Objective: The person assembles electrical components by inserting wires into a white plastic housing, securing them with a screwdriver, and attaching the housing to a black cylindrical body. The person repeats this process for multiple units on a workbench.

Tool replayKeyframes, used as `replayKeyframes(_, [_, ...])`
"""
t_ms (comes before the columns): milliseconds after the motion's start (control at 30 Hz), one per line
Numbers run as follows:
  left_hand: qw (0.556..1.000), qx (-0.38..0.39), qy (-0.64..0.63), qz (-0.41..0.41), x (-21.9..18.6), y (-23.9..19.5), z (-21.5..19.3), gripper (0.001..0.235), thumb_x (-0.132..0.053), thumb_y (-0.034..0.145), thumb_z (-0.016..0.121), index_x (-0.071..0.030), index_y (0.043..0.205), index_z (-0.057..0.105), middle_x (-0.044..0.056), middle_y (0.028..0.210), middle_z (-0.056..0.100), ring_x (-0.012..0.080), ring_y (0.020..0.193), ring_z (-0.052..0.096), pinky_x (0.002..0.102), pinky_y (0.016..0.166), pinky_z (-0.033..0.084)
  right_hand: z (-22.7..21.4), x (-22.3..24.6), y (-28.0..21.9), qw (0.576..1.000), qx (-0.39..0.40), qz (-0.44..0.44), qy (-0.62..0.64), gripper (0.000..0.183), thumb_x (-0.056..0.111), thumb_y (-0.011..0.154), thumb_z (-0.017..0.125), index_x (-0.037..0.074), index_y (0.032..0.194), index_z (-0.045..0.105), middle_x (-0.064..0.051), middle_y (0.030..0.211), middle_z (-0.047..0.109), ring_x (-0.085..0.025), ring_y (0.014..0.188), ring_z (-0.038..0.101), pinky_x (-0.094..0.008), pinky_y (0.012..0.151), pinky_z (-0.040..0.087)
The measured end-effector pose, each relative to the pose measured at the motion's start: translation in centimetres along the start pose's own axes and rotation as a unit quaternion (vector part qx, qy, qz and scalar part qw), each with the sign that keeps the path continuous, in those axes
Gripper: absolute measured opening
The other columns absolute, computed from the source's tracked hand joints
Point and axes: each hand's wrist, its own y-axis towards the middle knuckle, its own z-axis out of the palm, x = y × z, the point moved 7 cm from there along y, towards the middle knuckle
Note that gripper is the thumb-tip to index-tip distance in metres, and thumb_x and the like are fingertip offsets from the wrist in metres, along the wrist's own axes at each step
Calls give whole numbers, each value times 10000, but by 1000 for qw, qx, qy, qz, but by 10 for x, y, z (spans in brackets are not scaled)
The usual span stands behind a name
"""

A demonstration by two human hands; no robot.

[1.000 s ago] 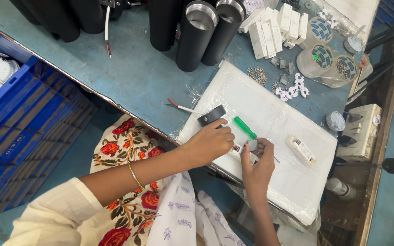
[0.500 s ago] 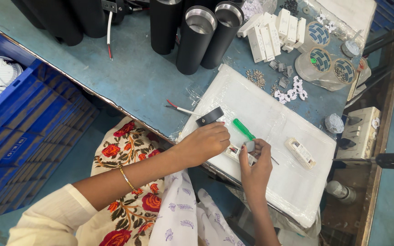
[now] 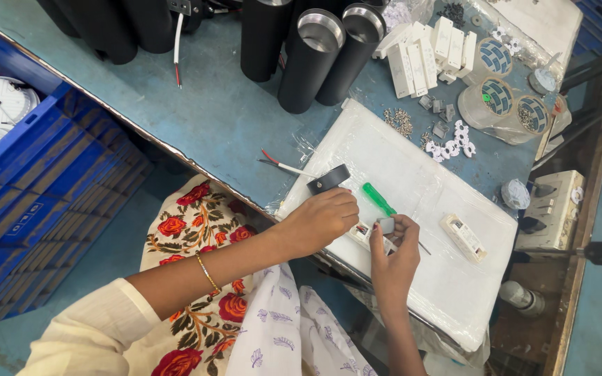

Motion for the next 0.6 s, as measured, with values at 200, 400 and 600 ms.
replayKeyframes(200, [998,-24,50,30,-5,1,0,60,-45,788,675,5,821,673,103,908,643,265,1054,621,412,1079,479,1,-1,0,1000,-1,7,-7,328,96,960,695,-57,1217,560,-137,994,657,-183,904,650,-326,850,532])
replayKeyframes(400, [999,-39,22,11,-4,-1,-2,97,-54,807,689,38,839,683,122,940,655,303,1103,616,405,1032,494,1,-3,-3,1000,10,-8,-5,326,98,954,702,-35,1222,574,-118,1021,660,-172,934,648,-323,870,531])
replayKeyframes(600, [998,-59,-4,-15,-3,-3,-2,89,-57,802,684,27,825,667,126,943,636,301,1087,611,394,970,514,1,-9,-3,999,24,-5,-28,337,100,940,710,-7,1239,597,-101,1071,652,-184,954,603,-331,853,475])
